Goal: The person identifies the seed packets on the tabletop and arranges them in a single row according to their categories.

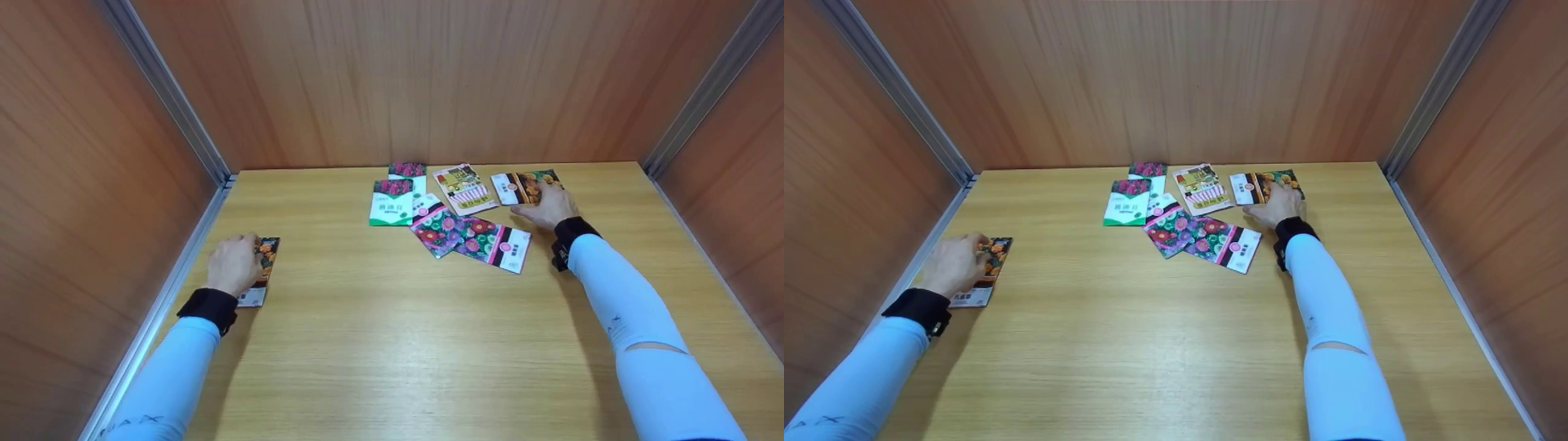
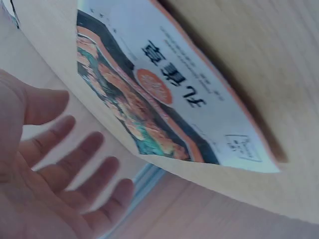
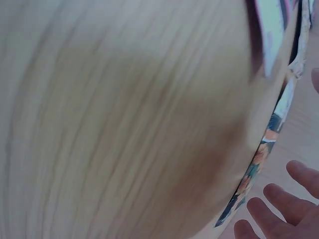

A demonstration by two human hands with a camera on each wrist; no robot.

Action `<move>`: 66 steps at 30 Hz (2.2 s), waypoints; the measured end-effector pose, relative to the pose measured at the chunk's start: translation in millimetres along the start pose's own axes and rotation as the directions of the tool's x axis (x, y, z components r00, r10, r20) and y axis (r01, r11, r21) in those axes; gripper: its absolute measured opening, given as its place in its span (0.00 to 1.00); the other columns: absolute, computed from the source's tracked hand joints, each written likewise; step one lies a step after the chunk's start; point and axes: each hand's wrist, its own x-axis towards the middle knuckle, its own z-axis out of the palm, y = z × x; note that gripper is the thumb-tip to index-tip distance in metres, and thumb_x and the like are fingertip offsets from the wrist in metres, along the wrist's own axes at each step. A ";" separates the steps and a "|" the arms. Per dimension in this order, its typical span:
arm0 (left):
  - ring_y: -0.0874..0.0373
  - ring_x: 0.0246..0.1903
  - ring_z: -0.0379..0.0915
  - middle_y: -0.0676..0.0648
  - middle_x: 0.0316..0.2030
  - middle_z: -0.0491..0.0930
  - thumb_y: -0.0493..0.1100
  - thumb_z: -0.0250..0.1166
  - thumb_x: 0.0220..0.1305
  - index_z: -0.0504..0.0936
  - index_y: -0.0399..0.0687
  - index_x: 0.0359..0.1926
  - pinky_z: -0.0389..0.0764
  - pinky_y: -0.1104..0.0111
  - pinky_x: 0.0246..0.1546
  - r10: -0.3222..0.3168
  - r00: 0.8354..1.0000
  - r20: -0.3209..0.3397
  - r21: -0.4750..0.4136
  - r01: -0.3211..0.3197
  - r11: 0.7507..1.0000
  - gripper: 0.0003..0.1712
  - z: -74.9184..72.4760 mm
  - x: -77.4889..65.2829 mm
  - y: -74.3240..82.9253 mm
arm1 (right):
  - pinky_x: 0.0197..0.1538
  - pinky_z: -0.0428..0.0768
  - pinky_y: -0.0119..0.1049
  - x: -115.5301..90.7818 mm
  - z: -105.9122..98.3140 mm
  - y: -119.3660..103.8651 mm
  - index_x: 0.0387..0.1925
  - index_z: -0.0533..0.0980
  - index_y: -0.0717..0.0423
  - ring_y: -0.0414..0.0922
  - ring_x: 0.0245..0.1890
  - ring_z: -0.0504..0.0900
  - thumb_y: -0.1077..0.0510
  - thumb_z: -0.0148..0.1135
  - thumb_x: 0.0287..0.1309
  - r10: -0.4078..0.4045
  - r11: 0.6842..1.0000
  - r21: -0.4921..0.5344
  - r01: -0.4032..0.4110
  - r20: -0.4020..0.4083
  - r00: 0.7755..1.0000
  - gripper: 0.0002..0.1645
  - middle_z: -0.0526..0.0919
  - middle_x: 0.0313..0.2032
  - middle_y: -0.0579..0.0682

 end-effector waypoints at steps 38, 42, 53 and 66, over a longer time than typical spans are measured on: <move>0.33 0.67 0.81 0.33 0.65 0.87 0.40 0.64 0.80 0.87 0.38 0.64 0.83 0.38 0.70 0.287 0.956 0.054 -0.010 -0.287 0.958 0.18 23.3 1.0 67.3 | 0.79 0.68 0.79 7.8 5.2 5.1 0.82 0.65 0.70 0.77 0.79 0.66 0.34 0.54 0.80 -0.025 0.959 -0.277 0.065 0.143 0.989 0.50 0.62 0.80 0.80; 0.33 0.66 0.82 0.33 0.64 0.88 0.41 0.67 0.79 0.87 0.38 0.62 0.85 0.39 0.67 0.311 0.950 0.030 0.023 -0.312 0.950 0.17 26.4 -1.4 67.5 | 0.71 0.79 0.76 4.3 7.0 5.2 0.69 0.79 0.69 0.73 0.72 0.76 0.34 0.55 0.79 -0.029 0.956 -0.289 0.053 0.084 0.996 0.43 0.74 0.73 0.77; 0.34 0.59 0.85 0.33 0.57 0.90 0.40 0.64 0.80 0.88 0.38 0.60 0.88 0.40 0.60 0.304 0.950 0.077 -0.027 -0.302 0.953 0.16 26.1 0.8 68.4 | 0.42 0.78 0.52 1.2 5.8 6.6 0.39 0.84 0.64 0.60 0.42 0.79 0.29 0.64 0.75 0.032 0.974 -0.219 -0.063 -0.144 0.989 0.38 0.84 0.42 0.66; 0.41 0.51 0.89 0.37 0.53 0.92 0.44 0.63 0.83 0.88 0.42 0.60 0.89 0.45 0.55 0.278 0.946 0.166 -0.143 -0.256 0.956 0.16 27.1 1.5 76.9 | 0.62 0.81 0.56 6.1 -6.1 19.4 0.81 0.59 0.76 0.65 0.58 0.71 0.12 0.62 0.61 0.321 0.933 -0.182 -0.310 0.033 0.947 0.79 0.71 0.67 0.79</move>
